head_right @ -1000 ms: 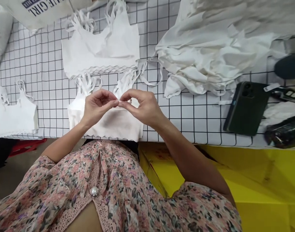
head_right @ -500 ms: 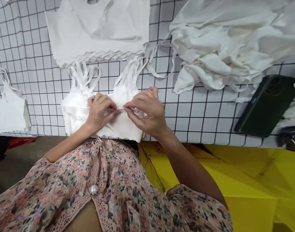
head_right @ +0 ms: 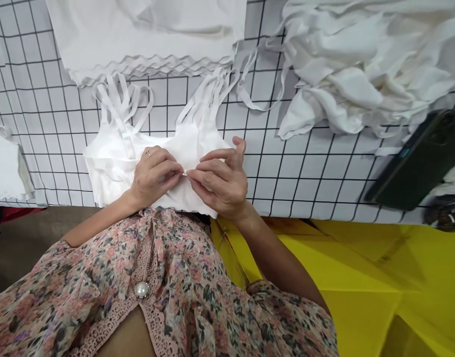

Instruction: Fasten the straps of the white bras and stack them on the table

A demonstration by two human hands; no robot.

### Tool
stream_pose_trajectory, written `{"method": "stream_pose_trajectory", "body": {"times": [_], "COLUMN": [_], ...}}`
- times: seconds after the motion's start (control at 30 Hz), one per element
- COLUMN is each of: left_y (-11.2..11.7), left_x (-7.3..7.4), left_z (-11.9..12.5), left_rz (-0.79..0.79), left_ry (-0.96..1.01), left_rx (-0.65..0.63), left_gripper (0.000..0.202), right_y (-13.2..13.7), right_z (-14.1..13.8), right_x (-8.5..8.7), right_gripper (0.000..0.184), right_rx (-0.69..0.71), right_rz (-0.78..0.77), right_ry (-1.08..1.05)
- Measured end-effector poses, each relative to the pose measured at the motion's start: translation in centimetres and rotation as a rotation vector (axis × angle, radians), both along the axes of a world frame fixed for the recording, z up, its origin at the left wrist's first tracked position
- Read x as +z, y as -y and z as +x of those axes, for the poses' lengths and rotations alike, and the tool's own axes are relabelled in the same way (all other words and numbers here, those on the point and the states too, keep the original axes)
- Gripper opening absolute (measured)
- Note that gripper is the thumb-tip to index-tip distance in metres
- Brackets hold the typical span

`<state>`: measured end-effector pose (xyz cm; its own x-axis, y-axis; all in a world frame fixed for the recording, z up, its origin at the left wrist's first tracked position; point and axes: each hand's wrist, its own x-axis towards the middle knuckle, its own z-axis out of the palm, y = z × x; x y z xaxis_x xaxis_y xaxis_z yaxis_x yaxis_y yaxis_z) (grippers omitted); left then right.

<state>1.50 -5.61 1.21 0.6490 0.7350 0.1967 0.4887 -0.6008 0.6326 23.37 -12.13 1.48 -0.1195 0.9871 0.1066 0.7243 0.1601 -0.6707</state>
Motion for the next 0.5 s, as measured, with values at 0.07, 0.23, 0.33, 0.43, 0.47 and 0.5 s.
{"method": "stream_pose_trajectory", "body": {"times": [0.07,0.23,0.33,0.43,0.47,0.5], "left_y": [-0.01,-0.04,-0.05,-0.06,-0.06,-0.06], "left_x": [-0.04,-0.09,0.01,0.03,0.00,-0.03], "left_z": [0.07,0.15,0.17,0.22,0.25,0.29], "left_rz": [-0.019,0.039,0.018,0.043,0.071,0.107], "left_ry": [0.023,0.067,0.042,0.070,0.100,0.140], "left_rx": [-0.003,-0.006,-0.009,-0.009,-0.006,-0.002], "left_gripper": [0.021,0.020,0.019,0.019,0.018,0.018], "right_y": [0.14,0.17,0.10,-0.09,-0.18,-0.29], "right_z": [0.04,-0.08,-0.11,-0.31,-0.43,-0.56], "right_x": [-0.14,-0.23,0.07,0.29,0.33,0.35], "right_gripper": [0.007,0.012,0.021,0.017,0.016,0.021], "right_rx": [0.012,0.006,-0.011,-0.009,-0.005,-0.001], "right_rz": [0.095,0.317,0.210,0.278,0.337,0.413], "right_ry": [-0.029,-0.001,0.096,0.042,-0.007,-0.072]}}
